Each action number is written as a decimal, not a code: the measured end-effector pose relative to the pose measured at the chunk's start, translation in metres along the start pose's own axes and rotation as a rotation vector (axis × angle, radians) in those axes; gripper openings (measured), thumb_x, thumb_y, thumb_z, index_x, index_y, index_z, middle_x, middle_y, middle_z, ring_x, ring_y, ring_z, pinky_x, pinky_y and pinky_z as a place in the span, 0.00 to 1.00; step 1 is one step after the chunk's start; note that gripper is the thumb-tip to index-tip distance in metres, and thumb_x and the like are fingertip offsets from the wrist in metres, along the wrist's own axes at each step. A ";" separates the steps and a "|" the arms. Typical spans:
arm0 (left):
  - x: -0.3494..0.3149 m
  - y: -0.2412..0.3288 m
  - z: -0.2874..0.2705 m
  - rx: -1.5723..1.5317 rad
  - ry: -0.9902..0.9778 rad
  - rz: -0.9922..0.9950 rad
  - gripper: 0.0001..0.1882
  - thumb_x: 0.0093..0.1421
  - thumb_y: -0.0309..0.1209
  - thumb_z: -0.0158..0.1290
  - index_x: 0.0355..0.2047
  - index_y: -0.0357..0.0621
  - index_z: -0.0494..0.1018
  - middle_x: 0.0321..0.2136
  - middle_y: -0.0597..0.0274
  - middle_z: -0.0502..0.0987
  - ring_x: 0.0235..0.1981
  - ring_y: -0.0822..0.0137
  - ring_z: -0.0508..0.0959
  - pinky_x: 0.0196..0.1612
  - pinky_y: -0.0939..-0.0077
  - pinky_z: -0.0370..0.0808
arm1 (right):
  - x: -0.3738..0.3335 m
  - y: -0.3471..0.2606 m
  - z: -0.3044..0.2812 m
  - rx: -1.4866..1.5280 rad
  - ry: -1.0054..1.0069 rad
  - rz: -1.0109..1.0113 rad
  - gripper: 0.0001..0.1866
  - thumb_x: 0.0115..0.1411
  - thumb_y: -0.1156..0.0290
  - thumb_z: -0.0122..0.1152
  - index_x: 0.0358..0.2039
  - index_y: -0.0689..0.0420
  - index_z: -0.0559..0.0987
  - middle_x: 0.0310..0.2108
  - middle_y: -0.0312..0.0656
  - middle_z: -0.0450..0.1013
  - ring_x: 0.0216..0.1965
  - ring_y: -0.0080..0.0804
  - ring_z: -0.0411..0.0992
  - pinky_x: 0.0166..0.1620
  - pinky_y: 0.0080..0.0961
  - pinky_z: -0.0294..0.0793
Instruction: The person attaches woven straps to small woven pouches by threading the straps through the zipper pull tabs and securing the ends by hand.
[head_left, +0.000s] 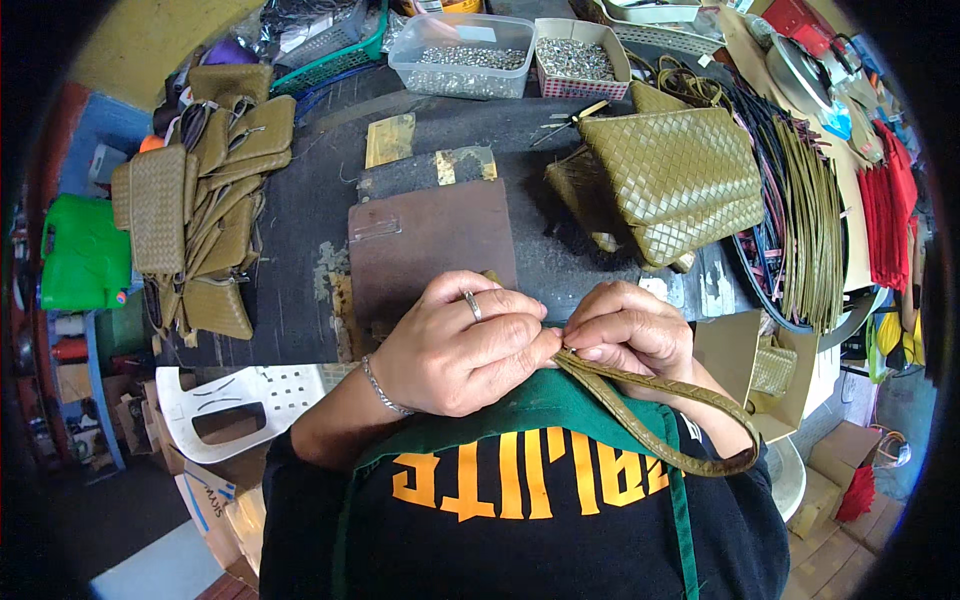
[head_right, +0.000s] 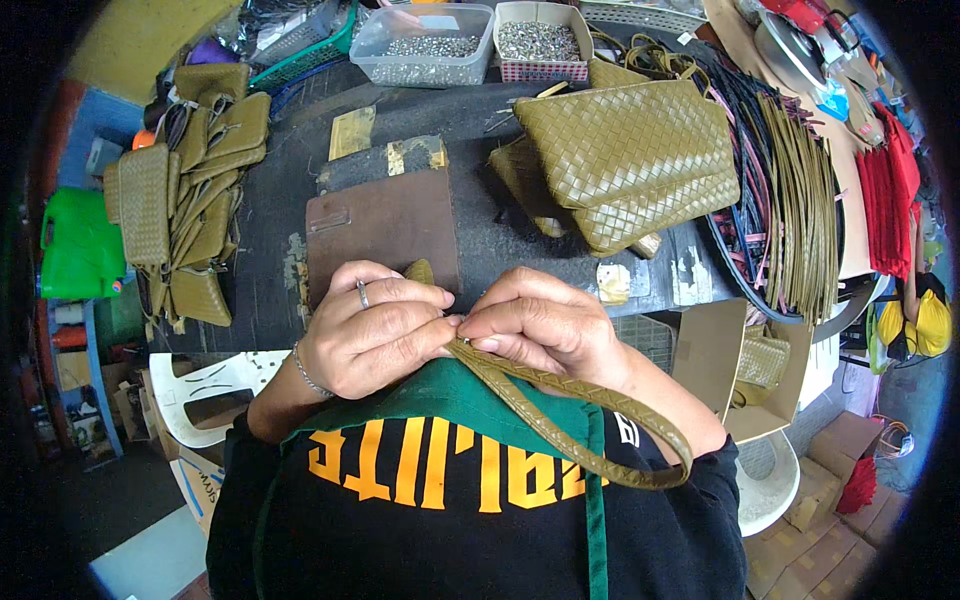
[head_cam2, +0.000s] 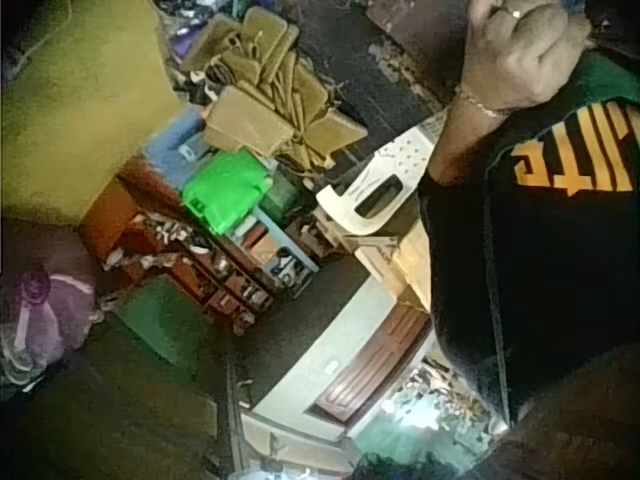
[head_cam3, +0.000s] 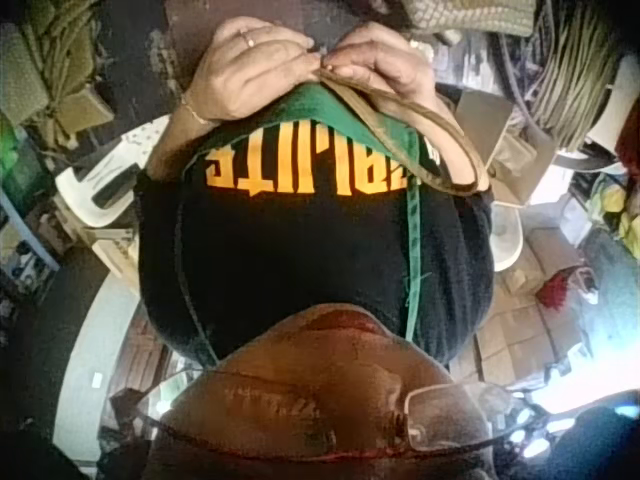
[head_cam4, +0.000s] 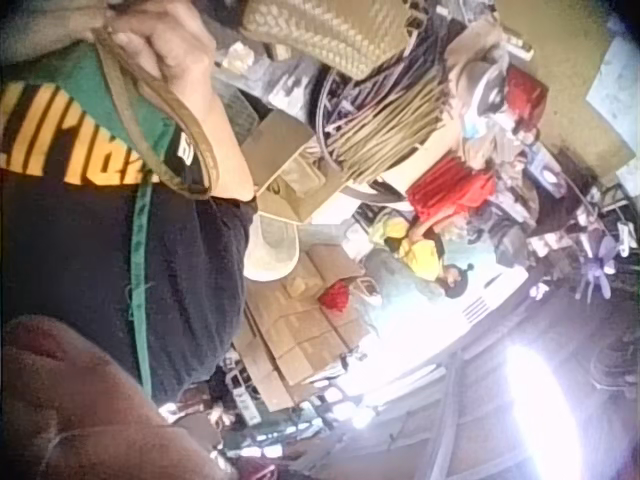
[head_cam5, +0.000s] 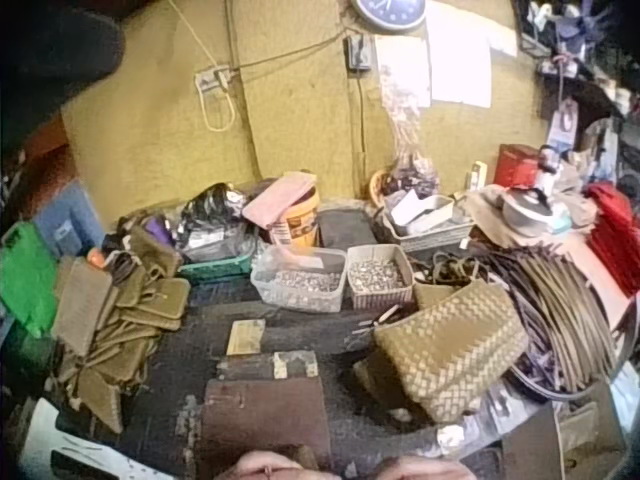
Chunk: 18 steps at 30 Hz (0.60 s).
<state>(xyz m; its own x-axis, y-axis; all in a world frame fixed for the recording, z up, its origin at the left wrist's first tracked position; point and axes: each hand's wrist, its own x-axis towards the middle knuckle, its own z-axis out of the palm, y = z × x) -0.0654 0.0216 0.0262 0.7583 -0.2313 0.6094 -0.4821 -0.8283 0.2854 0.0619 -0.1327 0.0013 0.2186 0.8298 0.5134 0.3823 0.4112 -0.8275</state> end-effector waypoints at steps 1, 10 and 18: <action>-0.001 -0.001 0.000 -0.016 0.008 -0.020 0.10 0.39 0.27 0.56 0.24 0.38 0.73 0.22 0.63 0.73 0.29 0.69 0.75 0.33 0.78 0.64 | 0.001 0.000 0.001 0.002 -0.002 -0.002 0.08 0.44 0.79 0.60 0.29 0.63 0.74 0.25 0.42 0.69 0.26 0.29 0.69 0.28 0.20 0.69; -0.004 -0.010 0.002 -0.069 -0.059 -0.167 0.10 0.43 0.29 0.55 0.28 0.41 0.71 0.26 0.65 0.70 0.31 0.69 0.72 0.37 0.74 0.66 | 0.005 0.000 0.020 -0.118 0.159 0.140 0.11 0.42 0.77 0.63 0.28 0.61 0.72 0.25 0.42 0.67 0.27 0.30 0.67 0.29 0.22 0.66; 0.004 -0.001 -0.003 0.012 -0.254 -0.354 0.35 0.47 0.47 0.51 0.49 0.34 0.59 0.46 0.52 0.64 0.44 0.57 0.68 0.48 0.65 0.62 | 0.007 0.000 0.024 -0.150 0.119 0.211 0.09 0.50 0.74 0.54 0.31 0.64 0.68 0.30 0.45 0.64 0.31 0.36 0.64 0.35 0.26 0.63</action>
<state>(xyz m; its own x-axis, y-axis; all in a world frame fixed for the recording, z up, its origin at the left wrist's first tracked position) -0.0628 0.0228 0.0303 0.9605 -0.0491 0.2741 -0.1692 -0.8846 0.4346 0.0424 -0.1182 -0.0009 0.4078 0.8373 0.3642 0.4439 0.1667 -0.8804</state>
